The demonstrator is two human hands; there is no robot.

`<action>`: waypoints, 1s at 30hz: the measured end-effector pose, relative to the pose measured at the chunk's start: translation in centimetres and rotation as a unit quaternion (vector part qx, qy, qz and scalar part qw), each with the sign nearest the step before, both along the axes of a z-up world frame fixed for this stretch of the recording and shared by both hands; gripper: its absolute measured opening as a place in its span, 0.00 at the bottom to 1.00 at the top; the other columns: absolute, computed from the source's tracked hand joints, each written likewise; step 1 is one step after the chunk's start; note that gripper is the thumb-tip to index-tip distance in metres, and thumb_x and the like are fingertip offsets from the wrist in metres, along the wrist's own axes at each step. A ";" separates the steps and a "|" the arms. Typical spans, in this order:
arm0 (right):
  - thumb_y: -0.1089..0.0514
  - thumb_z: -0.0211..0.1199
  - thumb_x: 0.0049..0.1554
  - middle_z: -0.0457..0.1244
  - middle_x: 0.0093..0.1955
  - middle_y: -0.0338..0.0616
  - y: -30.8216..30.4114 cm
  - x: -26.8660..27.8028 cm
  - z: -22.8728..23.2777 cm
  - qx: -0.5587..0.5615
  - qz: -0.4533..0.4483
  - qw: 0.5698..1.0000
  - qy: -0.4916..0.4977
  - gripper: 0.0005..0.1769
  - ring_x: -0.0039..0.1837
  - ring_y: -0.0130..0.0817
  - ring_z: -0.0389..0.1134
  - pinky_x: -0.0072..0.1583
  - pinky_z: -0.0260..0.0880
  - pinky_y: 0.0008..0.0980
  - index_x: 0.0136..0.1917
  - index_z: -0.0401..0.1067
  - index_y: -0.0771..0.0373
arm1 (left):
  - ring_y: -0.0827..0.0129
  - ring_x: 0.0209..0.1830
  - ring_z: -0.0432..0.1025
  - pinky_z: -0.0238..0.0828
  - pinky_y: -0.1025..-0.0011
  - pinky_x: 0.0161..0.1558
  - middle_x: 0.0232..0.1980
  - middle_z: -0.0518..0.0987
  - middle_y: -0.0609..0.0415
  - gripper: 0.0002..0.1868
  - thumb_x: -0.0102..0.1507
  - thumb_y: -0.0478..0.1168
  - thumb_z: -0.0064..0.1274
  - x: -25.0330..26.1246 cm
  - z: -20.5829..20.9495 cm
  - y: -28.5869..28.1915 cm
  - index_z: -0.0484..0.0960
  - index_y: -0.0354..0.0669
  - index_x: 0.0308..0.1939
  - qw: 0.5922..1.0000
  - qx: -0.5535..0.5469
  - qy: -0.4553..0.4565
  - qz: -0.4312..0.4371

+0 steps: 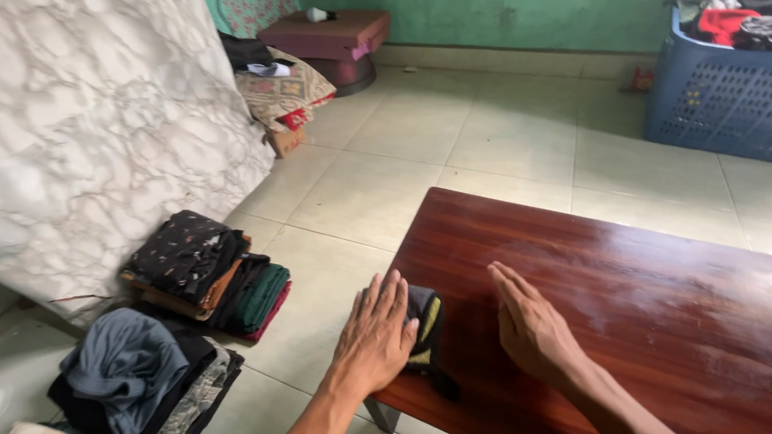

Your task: The person wipes a wooden table surface with a cloth. They spray cleaner onto the table and continue wiping the surface with the cloth in a repetitive motion.

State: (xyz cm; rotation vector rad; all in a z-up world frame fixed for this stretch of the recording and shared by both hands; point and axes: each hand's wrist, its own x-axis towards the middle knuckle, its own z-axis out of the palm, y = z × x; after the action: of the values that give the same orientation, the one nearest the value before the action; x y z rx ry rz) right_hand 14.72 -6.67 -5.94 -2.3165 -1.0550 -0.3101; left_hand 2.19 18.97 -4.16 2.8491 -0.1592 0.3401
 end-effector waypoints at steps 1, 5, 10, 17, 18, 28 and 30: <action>0.61 0.42 0.62 0.51 0.81 0.54 -1.3 2.6 -2.2 -0.064 -0.023 0.996 -0.066 0.30 0.77 0.50 0.56 0.71 0.64 0.43 0.77 0.54 0.69 | 0.44 0.81 0.40 0.37 0.48 0.75 0.81 0.51 0.40 0.35 0.70 0.51 0.33 1.2 -0.2 0.0 0.56 0.30 0.75 1.000 0.001 -0.015 0.011; 0.57 0.47 0.59 0.58 0.77 0.47 -4.1 2.6 2.0 -0.106 -0.128 0.982 -0.095 0.26 0.79 0.53 0.55 0.73 0.60 0.52 0.70 0.67 0.61 | 0.47 0.82 0.37 0.35 0.50 0.76 0.83 0.47 0.46 0.37 0.70 0.56 0.26 7.9 -1.6 0.4 0.51 0.36 0.77 0.998 0.009 0.027 0.056; 0.47 0.44 0.61 0.50 0.82 0.41 -8.5 5.1 2.3 -0.229 -0.223 0.947 -0.027 0.29 0.83 0.50 0.47 0.76 0.53 0.60 0.74 0.61 0.52 | 0.45 0.82 0.37 0.34 0.48 0.77 0.83 0.46 0.46 0.38 0.70 0.56 0.27 16.5 -2.5 0.2 0.49 0.37 0.78 0.995 -0.018 0.034 0.093; 0.54 0.46 0.59 0.55 0.80 0.38 -13.9 5.4 3.3 -0.228 -0.225 0.947 0.010 0.27 0.76 0.43 0.60 0.66 0.74 0.40 0.71 0.65 0.55 | 0.42 0.80 0.46 0.50 0.49 0.71 0.80 0.56 0.44 0.37 0.69 0.54 0.32 27.5 -4.0 -0.4 0.56 0.33 0.76 0.990 0.004 -0.025 0.137; 0.54 0.46 0.59 0.55 0.80 0.38 -14.4 5.8 2.0 -0.231 -0.228 0.946 0.010 0.27 0.76 0.43 0.60 0.66 0.74 0.40 0.71 0.65 0.55 | 0.42 0.80 0.46 0.50 0.49 0.71 0.80 0.56 0.44 0.37 0.69 0.54 0.32 28.4 -3.3 -0.5 0.56 0.33 0.76 0.991 0.002 -0.025 0.134; 0.59 0.46 0.58 0.49 0.83 0.45 -15.0 3.6 1.5 -0.155 -0.195 0.967 -0.047 0.32 0.83 0.42 0.45 0.77 0.43 0.49 0.76 0.59 0.59 | 0.47 0.47 0.72 0.77 0.52 0.45 0.78 0.53 0.56 0.37 0.70 0.57 0.25 28.2 0.3 -1.7 0.47 0.47 0.80 0.977 -0.061 0.120 0.168; 0.61 0.46 0.58 0.49 0.83 0.46 -15.3 3.4 2.0 -0.149 -0.194 0.969 -0.039 0.33 0.83 0.43 0.45 0.77 0.43 0.50 0.76 0.58 0.61 | 0.49 0.45 0.73 0.78 0.55 0.42 0.77 0.55 0.54 0.36 0.71 0.57 0.26 27.6 0.9 -2.2 0.45 0.45 0.80 0.976 -0.062 0.129 0.161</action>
State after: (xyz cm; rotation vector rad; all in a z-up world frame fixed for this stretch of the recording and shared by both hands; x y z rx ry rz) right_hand 18.16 -21.97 -3.94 -2.8049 -0.7137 -0.4200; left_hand 29.83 16.79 -3.22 2.7568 0.3662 0.0355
